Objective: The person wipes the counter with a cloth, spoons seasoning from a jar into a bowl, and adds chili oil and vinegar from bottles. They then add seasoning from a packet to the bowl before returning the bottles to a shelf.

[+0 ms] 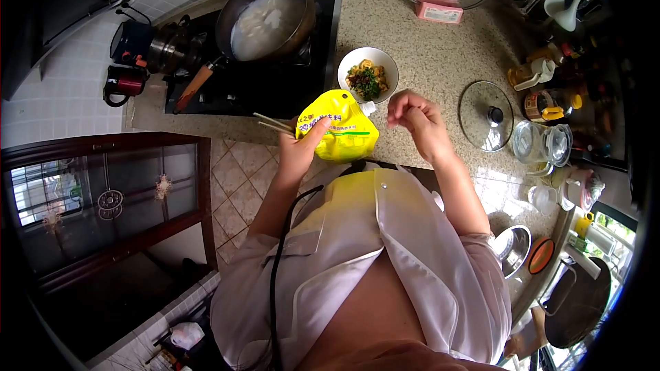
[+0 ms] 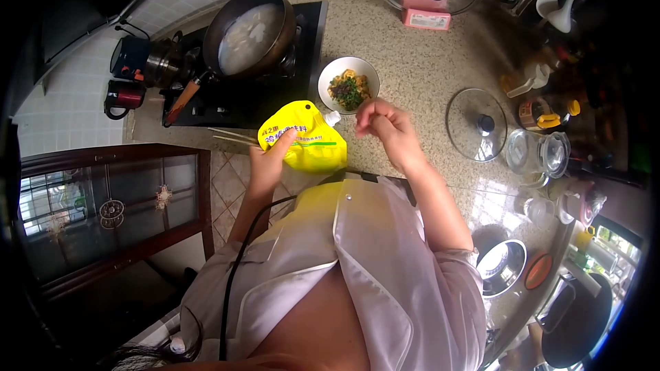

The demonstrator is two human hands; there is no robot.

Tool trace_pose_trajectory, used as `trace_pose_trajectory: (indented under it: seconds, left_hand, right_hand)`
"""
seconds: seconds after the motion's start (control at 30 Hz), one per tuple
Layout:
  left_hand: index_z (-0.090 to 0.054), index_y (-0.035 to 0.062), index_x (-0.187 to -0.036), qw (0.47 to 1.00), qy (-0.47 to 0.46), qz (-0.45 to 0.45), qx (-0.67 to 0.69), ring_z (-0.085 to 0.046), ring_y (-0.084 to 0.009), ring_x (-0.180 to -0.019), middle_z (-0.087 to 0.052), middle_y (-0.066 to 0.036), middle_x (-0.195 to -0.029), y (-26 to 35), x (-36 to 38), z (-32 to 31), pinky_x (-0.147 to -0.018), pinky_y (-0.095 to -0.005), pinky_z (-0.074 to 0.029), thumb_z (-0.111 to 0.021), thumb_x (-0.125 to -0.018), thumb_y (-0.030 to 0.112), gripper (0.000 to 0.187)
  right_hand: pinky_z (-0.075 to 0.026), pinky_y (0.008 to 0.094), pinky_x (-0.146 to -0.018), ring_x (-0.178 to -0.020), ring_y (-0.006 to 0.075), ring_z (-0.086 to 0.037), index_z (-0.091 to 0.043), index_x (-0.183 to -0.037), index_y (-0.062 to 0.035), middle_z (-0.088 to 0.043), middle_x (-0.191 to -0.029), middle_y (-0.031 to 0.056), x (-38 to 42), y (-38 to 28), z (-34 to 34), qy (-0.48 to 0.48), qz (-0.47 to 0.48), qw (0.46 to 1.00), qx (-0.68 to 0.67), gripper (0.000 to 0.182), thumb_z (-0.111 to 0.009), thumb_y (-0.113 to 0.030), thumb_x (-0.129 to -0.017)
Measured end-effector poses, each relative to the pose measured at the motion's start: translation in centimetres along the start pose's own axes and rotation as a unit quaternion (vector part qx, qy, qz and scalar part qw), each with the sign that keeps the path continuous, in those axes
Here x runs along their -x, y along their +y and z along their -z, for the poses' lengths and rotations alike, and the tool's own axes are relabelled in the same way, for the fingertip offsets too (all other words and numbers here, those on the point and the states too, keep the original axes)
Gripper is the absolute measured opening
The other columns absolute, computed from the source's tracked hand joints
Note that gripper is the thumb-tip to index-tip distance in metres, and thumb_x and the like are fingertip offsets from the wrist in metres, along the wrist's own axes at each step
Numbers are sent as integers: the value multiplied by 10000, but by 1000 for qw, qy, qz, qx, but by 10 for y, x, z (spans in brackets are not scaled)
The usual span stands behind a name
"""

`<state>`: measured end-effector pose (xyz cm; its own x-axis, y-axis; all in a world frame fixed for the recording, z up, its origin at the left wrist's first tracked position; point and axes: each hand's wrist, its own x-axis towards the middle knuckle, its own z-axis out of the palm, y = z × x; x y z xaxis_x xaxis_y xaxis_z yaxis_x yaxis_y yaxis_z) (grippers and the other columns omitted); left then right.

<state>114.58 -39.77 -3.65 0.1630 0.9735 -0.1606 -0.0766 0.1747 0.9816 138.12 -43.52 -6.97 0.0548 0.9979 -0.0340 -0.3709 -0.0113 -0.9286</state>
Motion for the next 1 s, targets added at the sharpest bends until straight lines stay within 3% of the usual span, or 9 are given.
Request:
trace_pose_trajectory:
  seconds: [0.1,0.17,0.23,0.3,0.43,0.57,0.67,0.77,1.0]
  left_hand:
    - [-671,-21,-1034,1000,15,0,0,-656,-108,-815,-702,-73,-948,2,0,1,-714,-243,-526,-671,-868,55,182]
    - [-665,-21,-1046,999,50,3,15,-663,-118,-828,-701,-77,-962,4,-1,1,-718,-247,-530,-674,-865,53,195]
    - [-661,-18,-1054,998,52,16,32,-668,-128,-847,-700,-82,-974,3,-3,7,-728,-254,-532,-677,-862,50,204]
    - [-626,-16,-1117,997,46,29,50,-669,-162,-893,-690,-96,-1026,3,-2,10,-773,-279,-521,-653,-873,50,255]
    - [-591,-6,-1165,998,27,33,49,-658,-179,-953,-675,-100,-1063,4,0,9,-815,-292,-512,-627,-882,27,288]
    - [-617,-16,-1105,997,29,25,72,-652,-156,-917,-673,-83,-1038,0,-1,23,-810,-287,-516,-676,-845,24,270]
    - [-544,-5,-1202,985,-156,-20,72,-607,-181,-1043,-633,-92,-1137,-20,-8,57,-904,-330,-478,-773,-765,93,503]
    - [-534,-1,-1216,983,-174,62,14,-604,-183,-1043,-630,-91,-1143,-34,-3,69,-914,-327,-471,-794,-747,108,547]
    - [-598,-2,-1133,975,-159,87,-125,-641,-151,-945,-671,-66,-1043,-16,3,41,-819,-302,-514,-848,-665,125,546]
  right_hand:
    - [-302,235,-546,-601,79,-375,-547,-874,-38,-434,-671,-16,10,25,8,-46,-181,982,-15,137,-462,-138,-834]
    - [-339,243,-581,-654,82,-427,-550,-961,-38,-496,-746,-6,18,10,-15,-41,-214,973,70,175,-528,-174,-853]
    - [-453,293,-690,-793,141,-551,-501,-1236,-49,-571,-829,39,23,37,-20,-106,-126,976,146,513,-722,-240,-815]
    - [-481,357,-864,-993,208,-607,-510,-1273,-35,-634,-962,106,23,58,-31,-107,-28,982,153,611,-768,-254,-764]
    - [-470,386,-943,-1055,252,-623,-556,-1242,-24,-666,-1033,132,10,51,-42,-155,-12,950,272,617,-807,-220,-714]
    - [-484,344,-920,-1027,202,-629,-599,-1185,-17,-668,-1112,105,7,49,-45,-143,-66,978,137,538,-817,-140,-708]
    - [-486,328,-914,-1028,174,-619,-584,-1209,-16,-662,-1133,91,8,51,-45,-144,-105,983,50,531,-810,-102,-736]
    - [-485,330,-916,-1036,174,-616,-583,-1214,-17,-658,-1150,93,2,44,-50,-160,-125,979,18,515,-797,-125,-759]
    - [-482,339,-920,-1048,179,-610,-580,-1223,-26,-654,-1156,90,1,69,-53,-167,-105,980,-25,491,-773,-164,-794]
